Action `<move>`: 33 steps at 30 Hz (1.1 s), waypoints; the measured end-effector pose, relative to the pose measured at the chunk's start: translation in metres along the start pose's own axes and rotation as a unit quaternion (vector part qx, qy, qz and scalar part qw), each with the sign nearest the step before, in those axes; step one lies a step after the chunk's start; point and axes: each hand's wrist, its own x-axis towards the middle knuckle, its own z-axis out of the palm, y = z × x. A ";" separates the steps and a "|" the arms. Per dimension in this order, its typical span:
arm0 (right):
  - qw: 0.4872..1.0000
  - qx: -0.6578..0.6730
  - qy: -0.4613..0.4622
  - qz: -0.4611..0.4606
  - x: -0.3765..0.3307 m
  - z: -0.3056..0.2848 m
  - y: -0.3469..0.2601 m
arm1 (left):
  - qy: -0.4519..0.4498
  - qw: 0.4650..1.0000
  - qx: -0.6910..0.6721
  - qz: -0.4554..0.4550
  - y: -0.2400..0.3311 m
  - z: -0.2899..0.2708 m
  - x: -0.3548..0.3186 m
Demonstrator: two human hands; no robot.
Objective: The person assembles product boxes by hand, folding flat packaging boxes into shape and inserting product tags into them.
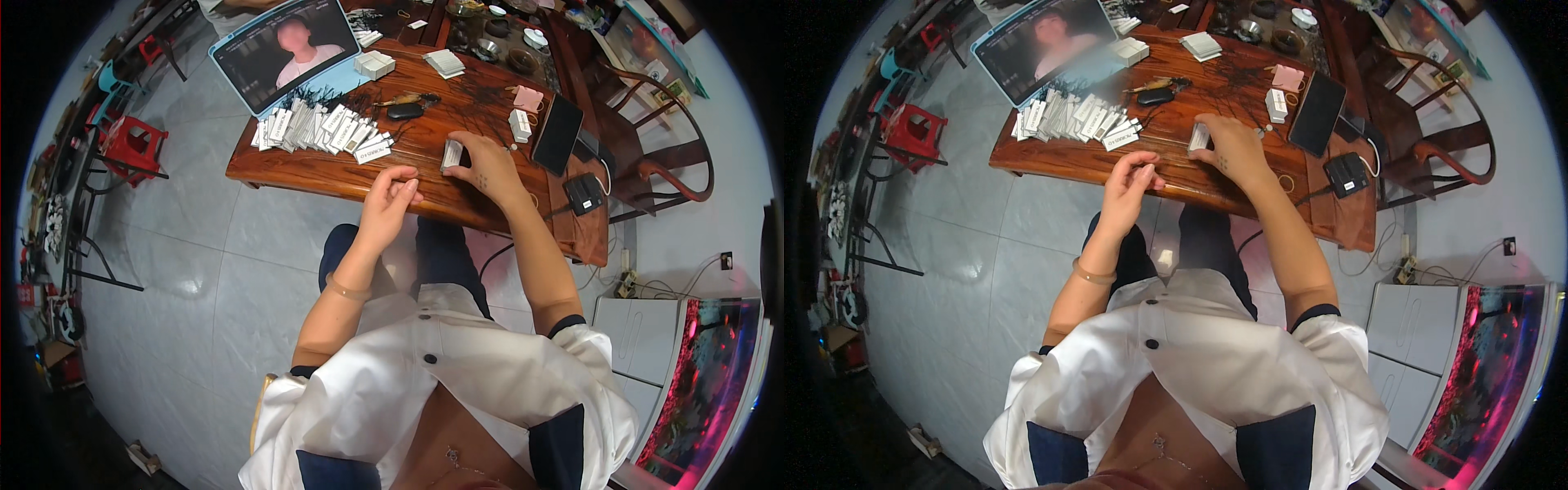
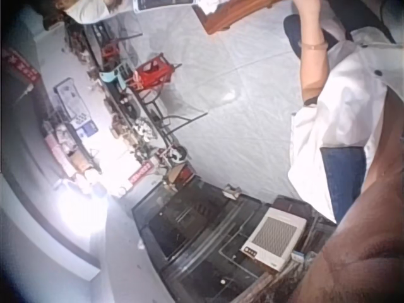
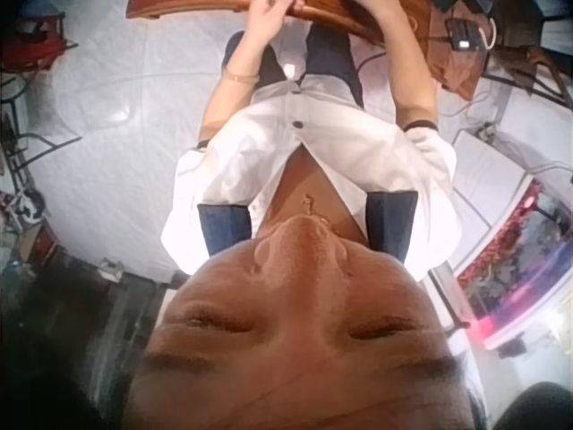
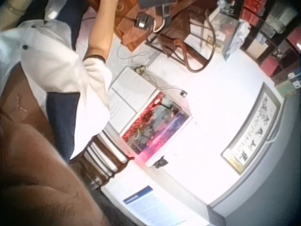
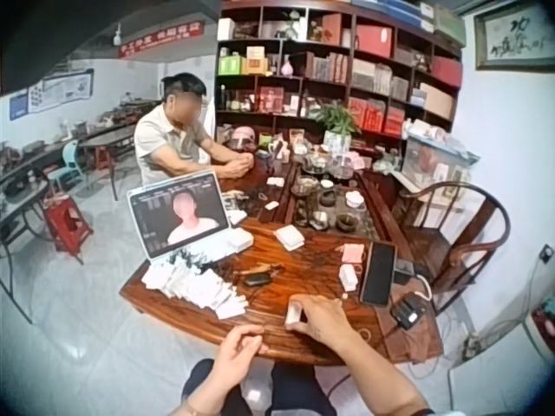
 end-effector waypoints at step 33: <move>0.994 -0.013 -0.079 -0.077 -0.040 -0.048 0.067 | -0.054 0.960 -0.072 -0.264 0.021 0.022 -0.036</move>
